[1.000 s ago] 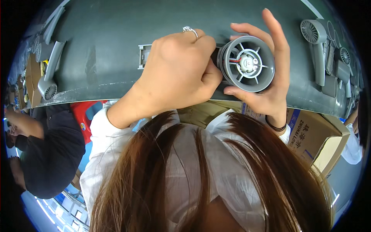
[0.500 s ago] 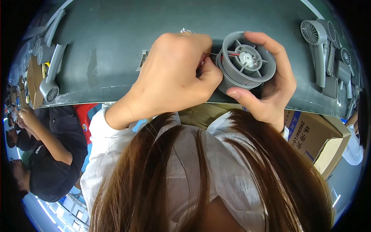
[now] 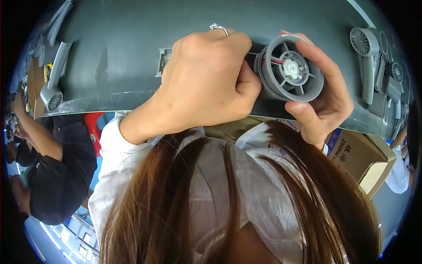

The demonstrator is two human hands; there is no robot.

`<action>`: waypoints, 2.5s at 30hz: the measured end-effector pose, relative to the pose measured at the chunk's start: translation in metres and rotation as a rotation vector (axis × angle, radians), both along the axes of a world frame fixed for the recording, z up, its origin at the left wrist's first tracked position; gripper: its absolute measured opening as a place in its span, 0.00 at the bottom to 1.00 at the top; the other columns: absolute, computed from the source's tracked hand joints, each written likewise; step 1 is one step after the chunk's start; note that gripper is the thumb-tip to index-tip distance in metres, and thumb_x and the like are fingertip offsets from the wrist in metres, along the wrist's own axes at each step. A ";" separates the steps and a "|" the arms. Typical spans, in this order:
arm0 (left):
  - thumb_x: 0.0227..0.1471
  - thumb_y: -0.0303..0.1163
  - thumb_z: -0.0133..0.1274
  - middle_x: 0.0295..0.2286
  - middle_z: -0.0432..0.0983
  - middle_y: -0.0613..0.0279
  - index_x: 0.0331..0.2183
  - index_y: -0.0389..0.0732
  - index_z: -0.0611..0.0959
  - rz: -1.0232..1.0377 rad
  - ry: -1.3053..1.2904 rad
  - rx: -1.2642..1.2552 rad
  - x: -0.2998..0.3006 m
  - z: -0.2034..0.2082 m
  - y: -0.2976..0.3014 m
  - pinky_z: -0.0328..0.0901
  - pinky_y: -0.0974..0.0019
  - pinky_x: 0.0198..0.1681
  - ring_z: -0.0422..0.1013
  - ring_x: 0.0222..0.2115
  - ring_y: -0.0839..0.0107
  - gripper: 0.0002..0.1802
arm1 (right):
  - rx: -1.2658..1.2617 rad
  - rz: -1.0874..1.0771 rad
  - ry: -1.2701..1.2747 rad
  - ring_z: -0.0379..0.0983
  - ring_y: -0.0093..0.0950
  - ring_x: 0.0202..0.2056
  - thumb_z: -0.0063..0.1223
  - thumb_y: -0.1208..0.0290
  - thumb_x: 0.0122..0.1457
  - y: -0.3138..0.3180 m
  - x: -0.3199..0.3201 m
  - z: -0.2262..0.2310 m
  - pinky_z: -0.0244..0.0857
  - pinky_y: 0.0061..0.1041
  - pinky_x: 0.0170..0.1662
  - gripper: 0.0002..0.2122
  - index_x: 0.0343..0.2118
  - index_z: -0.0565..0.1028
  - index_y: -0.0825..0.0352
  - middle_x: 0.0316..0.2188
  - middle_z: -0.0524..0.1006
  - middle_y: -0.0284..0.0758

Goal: The person assembles handheld fans by hand, threading wires through plastic housings, fitting the motor units into the fan casings, and placing the assembled units onto the conveyor belt.

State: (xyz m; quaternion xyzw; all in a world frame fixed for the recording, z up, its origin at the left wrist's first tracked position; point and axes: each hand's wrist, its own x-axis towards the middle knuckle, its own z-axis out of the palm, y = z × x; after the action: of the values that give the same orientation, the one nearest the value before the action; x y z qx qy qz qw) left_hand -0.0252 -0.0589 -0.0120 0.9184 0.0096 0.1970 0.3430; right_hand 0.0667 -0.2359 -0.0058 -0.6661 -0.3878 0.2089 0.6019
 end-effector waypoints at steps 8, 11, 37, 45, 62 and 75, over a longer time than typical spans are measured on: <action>0.31 0.17 0.47 0.13 0.61 0.60 0.17 0.36 0.70 -0.020 -0.061 -0.017 -0.001 -0.003 -0.004 0.53 0.66 0.16 0.58 0.12 0.65 0.05 | 0.019 0.080 -0.029 0.63 0.41 0.56 0.56 0.62 0.50 -0.009 0.004 -0.001 0.53 0.35 0.60 0.34 0.54 0.60 0.82 0.52 0.65 0.59; 0.30 0.17 0.48 0.13 0.61 0.60 0.17 0.37 0.70 -0.010 -0.076 0.001 -0.001 -0.003 -0.004 0.53 0.65 0.15 0.59 0.12 0.64 0.06 | 0.059 0.063 0.195 0.61 0.41 0.57 0.53 0.57 0.52 -0.005 0.003 0.009 0.52 0.35 0.60 0.35 0.55 0.60 0.82 0.52 0.65 0.58; 0.32 0.19 0.49 0.34 0.75 0.49 0.19 0.35 0.70 -0.285 0.026 0.026 -0.022 0.007 0.021 0.60 0.63 0.20 0.65 0.18 0.60 0.05 | -0.122 0.060 -0.517 0.74 0.41 0.42 0.60 0.63 0.42 0.012 0.003 -0.001 0.66 0.31 0.47 0.27 0.41 0.72 0.81 0.39 0.75 0.52; 0.31 0.19 0.49 0.34 0.75 0.51 0.19 0.35 0.70 -0.349 0.013 0.048 -0.021 0.005 0.026 0.61 0.63 0.20 0.67 0.19 0.60 0.05 | 0.079 -0.053 -0.596 0.77 0.37 0.31 0.63 0.66 0.37 0.021 0.003 -0.015 0.71 0.25 0.34 0.22 0.35 0.75 0.76 0.30 0.77 0.44; 0.34 0.18 0.49 0.33 0.77 0.52 0.20 0.34 0.73 -0.313 0.162 0.059 -0.021 0.012 0.026 0.62 0.64 0.20 0.68 0.18 0.61 0.03 | 0.110 -0.024 -0.623 0.77 0.40 0.31 0.60 0.56 0.43 0.017 0.006 -0.022 0.70 0.29 0.34 0.28 0.37 0.73 0.82 0.30 0.76 0.52; 0.39 0.25 0.57 0.37 0.74 0.51 0.24 0.36 0.74 -0.379 0.146 0.136 -0.010 0.019 0.023 0.65 0.61 0.28 0.70 0.27 0.56 0.08 | 0.053 0.006 -0.602 0.75 0.40 0.33 0.58 0.57 0.44 0.016 0.003 -0.020 0.69 0.29 0.37 0.28 0.39 0.72 0.83 0.34 0.75 0.53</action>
State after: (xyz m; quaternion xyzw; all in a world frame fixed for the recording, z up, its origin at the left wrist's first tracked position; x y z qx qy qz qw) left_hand -0.0353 -0.0355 0.0067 0.9367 -0.1516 0.0620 0.3095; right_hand 0.0701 -0.2204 -0.0261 -0.6809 -0.5560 -0.0064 0.4767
